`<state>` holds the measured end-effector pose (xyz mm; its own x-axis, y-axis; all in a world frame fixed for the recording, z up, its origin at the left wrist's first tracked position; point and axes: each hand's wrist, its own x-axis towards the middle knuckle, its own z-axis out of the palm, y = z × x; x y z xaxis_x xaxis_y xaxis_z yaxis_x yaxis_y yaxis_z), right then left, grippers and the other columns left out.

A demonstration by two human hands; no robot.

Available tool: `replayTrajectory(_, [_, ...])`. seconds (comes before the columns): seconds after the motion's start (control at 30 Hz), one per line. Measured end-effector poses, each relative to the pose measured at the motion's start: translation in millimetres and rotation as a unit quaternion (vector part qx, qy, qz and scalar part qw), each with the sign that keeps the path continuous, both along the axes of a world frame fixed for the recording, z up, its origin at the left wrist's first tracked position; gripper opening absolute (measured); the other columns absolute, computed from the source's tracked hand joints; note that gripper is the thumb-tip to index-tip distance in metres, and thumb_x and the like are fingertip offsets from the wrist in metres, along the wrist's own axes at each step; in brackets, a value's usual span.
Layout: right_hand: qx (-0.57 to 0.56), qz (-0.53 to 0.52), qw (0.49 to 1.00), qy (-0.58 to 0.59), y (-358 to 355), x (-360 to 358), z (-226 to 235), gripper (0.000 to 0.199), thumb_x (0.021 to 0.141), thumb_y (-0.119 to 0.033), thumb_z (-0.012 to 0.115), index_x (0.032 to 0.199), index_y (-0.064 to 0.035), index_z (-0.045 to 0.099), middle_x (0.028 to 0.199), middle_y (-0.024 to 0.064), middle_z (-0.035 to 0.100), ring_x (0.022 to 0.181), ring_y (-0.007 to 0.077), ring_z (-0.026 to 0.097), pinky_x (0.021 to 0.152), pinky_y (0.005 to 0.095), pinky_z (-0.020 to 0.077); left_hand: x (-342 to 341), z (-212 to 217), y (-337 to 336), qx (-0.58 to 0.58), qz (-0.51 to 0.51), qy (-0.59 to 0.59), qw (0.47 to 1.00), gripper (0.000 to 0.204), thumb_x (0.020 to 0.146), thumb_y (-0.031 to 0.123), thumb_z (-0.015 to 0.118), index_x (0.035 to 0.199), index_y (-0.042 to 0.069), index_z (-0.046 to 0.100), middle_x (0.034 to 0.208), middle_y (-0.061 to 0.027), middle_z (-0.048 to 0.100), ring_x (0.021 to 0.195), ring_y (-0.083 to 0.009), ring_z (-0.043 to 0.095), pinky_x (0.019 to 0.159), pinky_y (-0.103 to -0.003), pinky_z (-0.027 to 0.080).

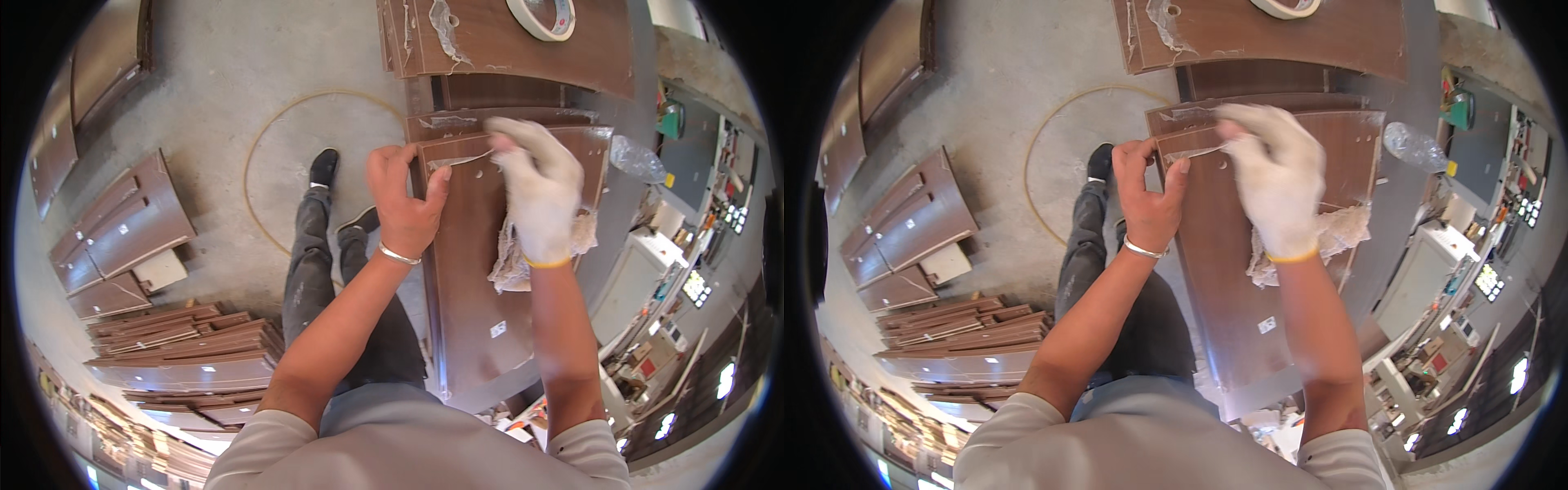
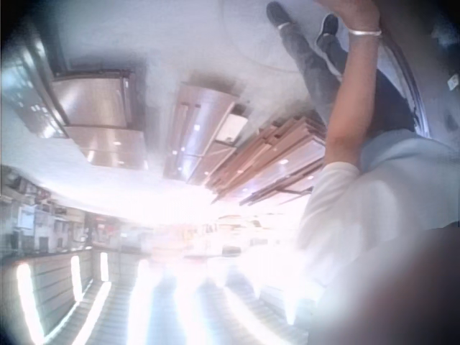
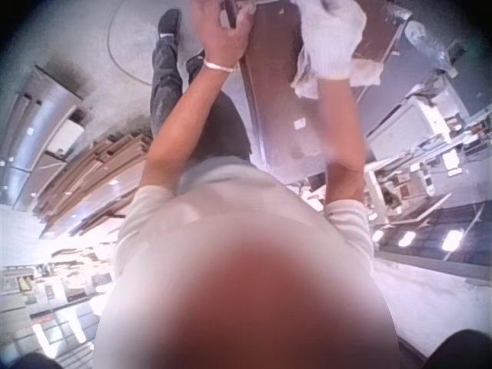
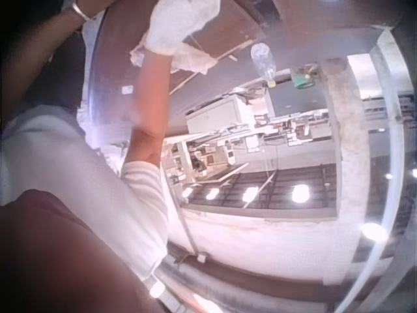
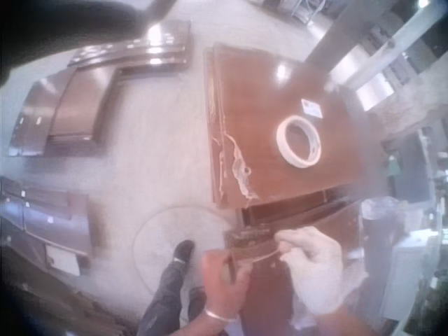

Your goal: The person wipes a large wooden panel with a cloth, applies masking tape along its edges, flips the panel to clean the other side, and stacks it with other panels. The person repeats this process on additional panels, using a liquid from a bottle to aid cleaning.

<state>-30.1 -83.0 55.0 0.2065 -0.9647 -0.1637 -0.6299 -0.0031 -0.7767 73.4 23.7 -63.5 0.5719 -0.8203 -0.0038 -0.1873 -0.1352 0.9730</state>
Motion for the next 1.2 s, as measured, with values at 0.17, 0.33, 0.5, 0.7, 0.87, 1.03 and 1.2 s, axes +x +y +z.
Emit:
replayTrajectory(0.17, [-0.163,-0.182,0.964,0.101,81.0,-88.9,9.1,0.058,0.079,0.013,0.059,0.134,-0.0011,0.069,0.138,0.0163,0.060,0.122,0.0279,0.061,0.103,0.0334,0.0536,5.8,9.4,0.7,0.019,-0.022,-0.012,1.000,0.039,0.090,0.017,0.081,0.120,0.000,0.063,0.110,-0.0125,0.054,0.099,-0.0265,0.052,0.091,-0.038,0.046])
replayTrajectory(0.33, [0.037,-0.169,0.959,0.222,145.0,-132.6,-14.8,0.069,0.088,-0.009,0.072,0.152,0.0020,0.049,0.147,0.0236,0.055,0.134,0.0412,0.055,0.114,0.0475,0.0433,-1.4,16.6,15.5,0.098,-0.015,0.088,0.991,0.047,0.092,0.014,0.079,0.132,-0.001,0.058,0.114,-0.0114,0.054,0.099,-0.0226,0.054,0.090,-0.036,0.047])
replayTrajectory(0.5, [-0.057,0.047,0.952,0.296,148.2,-126.5,-53.5,0.076,0.083,-0.024,0.075,0.149,0.0038,0.051,0.151,0.0263,0.053,0.124,0.0501,0.057,0.109,0.0568,0.0405,-2.4,24.2,64.3,0.150,-0.087,0.156,0.972,0.058,0.093,0.010,0.074,0.144,-0.001,0.049,0.116,-0.0092,0.053,0.099,-0.0190,0.053,0.092,-0.035,0.048])
replayTrajectory(0.7, [-0.228,0.152,0.961,0.040,94.0,-71.1,-55.0,0.067,0.082,-0.023,0.073,0.143,0.0023,0.059,0.140,0.0236,0.063,0.132,0.0468,0.056,0.120,0.0609,0.0333,-17.0,32.9,128.7,0.199,-0.211,0.182,0.939,0.073,0.092,0.010,0.078,0.153,-0.001,0.040,0.119,-0.0103,0.049,0.101,-0.0203,0.054,0.092,-0.034,0.048])
replayTrajectory(0.87, [-0.230,0.127,0.959,0.109,58.8,15.2,-42.6,0.063,0.081,-0.027,0.074,0.137,-0.0008,0.064,0.137,0.0204,0.066,0.136,0.0416,0.056,0.123,0.0600,0.0310,-16.5,23.8,133.5,0.244,-0.219,0.220,0.919,0.084,0.089,0.011,0.082,0.158,0.000,0.035,0.117,-0.0107,0.048,0.103,-0.0216,0.054,0.092,-0.035,0.049])
replayTrajectory(1.03, [-0.174,0.310,0.926,0.125,47.2,39.3,-33.6,0.057,0.081,-0.029,0.071,0.132,-0.0038,0.068,0.138,0.0132,0.069,0.139,0.0340,0.057,0.124,0.0563,0.0317,-4.9,20.2,124.5,0.189,-0.303,0.091,0.930,0.080,0.090,0.008,0.079,0.157,0.001,0.037,0.131,-0.0152,0.050,0.116,-0.0286,0.055,0.101,-0.037,0.048])
replayTrajectory(1.2, [-0.246,0.207,0.940,0.110,45.0,35.4,-39.8,0.057,0.080,-0.027,0.073,0.128,0.0032,0.066,0.131,0.0191,0.069,0.136,0.0379,0.058,0.122,0.0572,0.0343,-7.8,32.5,120.8,0.200,-0.252,0.156,0.934,0.074,0.090,0.006,0.078,0.153,-0.001,0.039,0.134,-0.0161,0.051,0.114,-0.0286,0.055,0.101,-0.038,0.048])
